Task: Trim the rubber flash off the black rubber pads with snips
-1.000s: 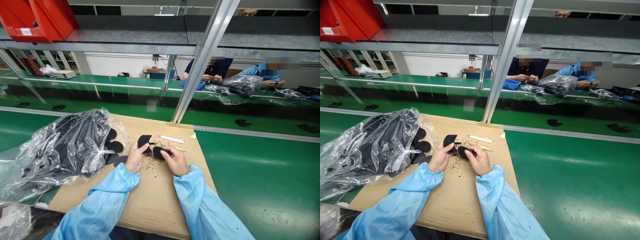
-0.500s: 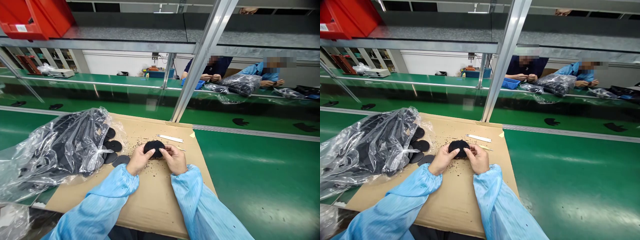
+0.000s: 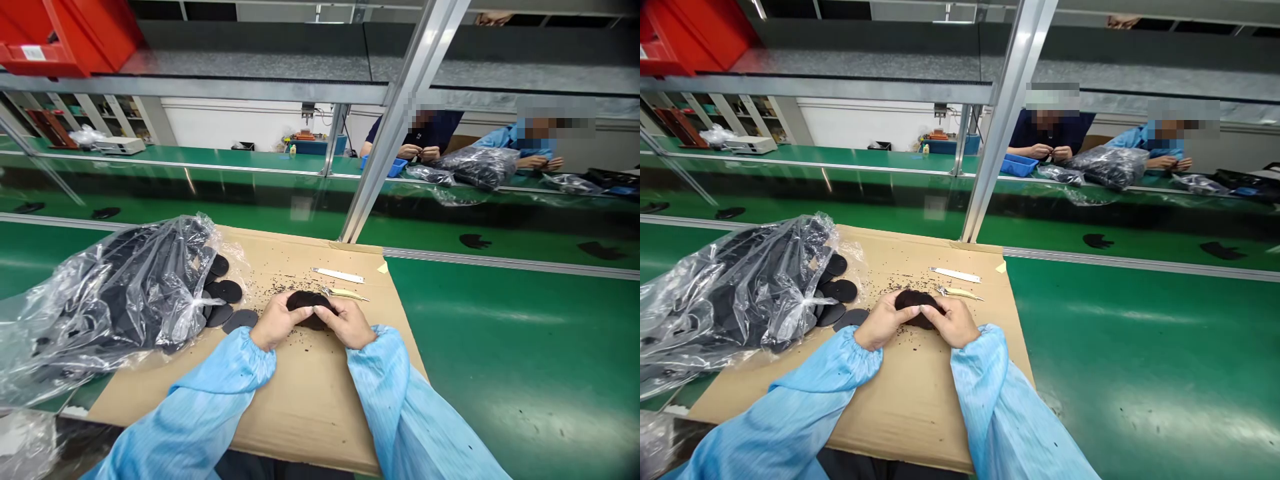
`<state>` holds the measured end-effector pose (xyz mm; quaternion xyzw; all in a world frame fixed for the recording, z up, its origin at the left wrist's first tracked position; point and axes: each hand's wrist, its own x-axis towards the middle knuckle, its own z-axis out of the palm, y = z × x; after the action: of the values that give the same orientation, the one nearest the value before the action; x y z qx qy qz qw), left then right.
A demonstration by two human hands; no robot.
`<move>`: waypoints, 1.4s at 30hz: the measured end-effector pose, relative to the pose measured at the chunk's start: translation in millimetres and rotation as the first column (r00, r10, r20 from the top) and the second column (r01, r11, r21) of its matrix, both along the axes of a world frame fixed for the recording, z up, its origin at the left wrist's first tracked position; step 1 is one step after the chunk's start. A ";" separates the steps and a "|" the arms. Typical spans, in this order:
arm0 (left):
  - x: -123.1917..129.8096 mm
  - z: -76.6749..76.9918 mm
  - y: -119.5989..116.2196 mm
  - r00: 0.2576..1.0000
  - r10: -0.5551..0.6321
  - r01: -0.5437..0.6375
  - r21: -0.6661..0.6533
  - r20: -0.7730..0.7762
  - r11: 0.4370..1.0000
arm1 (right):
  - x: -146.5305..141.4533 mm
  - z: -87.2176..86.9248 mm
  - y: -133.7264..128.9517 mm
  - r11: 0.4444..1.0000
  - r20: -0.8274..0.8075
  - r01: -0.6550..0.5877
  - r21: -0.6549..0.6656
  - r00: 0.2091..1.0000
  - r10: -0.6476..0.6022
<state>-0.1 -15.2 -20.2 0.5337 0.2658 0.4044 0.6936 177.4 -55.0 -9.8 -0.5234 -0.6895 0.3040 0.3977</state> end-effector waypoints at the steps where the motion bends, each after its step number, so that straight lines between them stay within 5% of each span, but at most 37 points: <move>1: 0.1 0.6 -0.2 1.000 0.000 0.000 -0.006 0.005 1.000 | 0.7 -0.3 0.0 1.000 0.007 0.010 -0.006 1.000 -0.010; 7: 2.2 2.8 -0.5 0.997 0.020 -0.011 -0.115 0.074 0.993 | -4.3 -2.2 -1.8 0.995 0.074 0.095 0.022 0.993 -0.097; 11: 1.7 2.9 4.4 0.980 0.110 -0.059 -0.290 0.166 0.955 | -10.8 -3.1 -3.8 0.996 -0.143 0.066 0.059 0.988 -0.057; 15: -0.3 3.4 7.6 0.988 0.067 -0.007 -0.395 0.138 0.919 | -14.3 -5.7 -7.3 0.989 -0.201 0.030 0.146 0.980 0.000; 26: -4.6 7.1 1.0 0.958 -0.242 0.281 -0.361 0.150 0.889 | -21.7 -0.4 -12.4 0.945 -0.089 0.116 0.306 0.992 -0.093; 32: -4.7 5.4 2.6 0.962 -0.242 0.271 -0.365 0.123 0.891 | -20.9 0.1 -10.9 0.922 -0.083 0.111 0.370 0.993 -0.086; 42: -3.0 4.5 -2.4 0.980 -0.185 0.197 -0.349 0.070 0.916 | -26.2 -0.5 -15.8 0.956 -0.171 0.177 0.233 0.975 -0.139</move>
<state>-3.1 -17.6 -15.7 0.4160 0.2687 0.2895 0.8191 151.2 -70.8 -10.3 -0.4988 -0.6452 0.2222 0.5344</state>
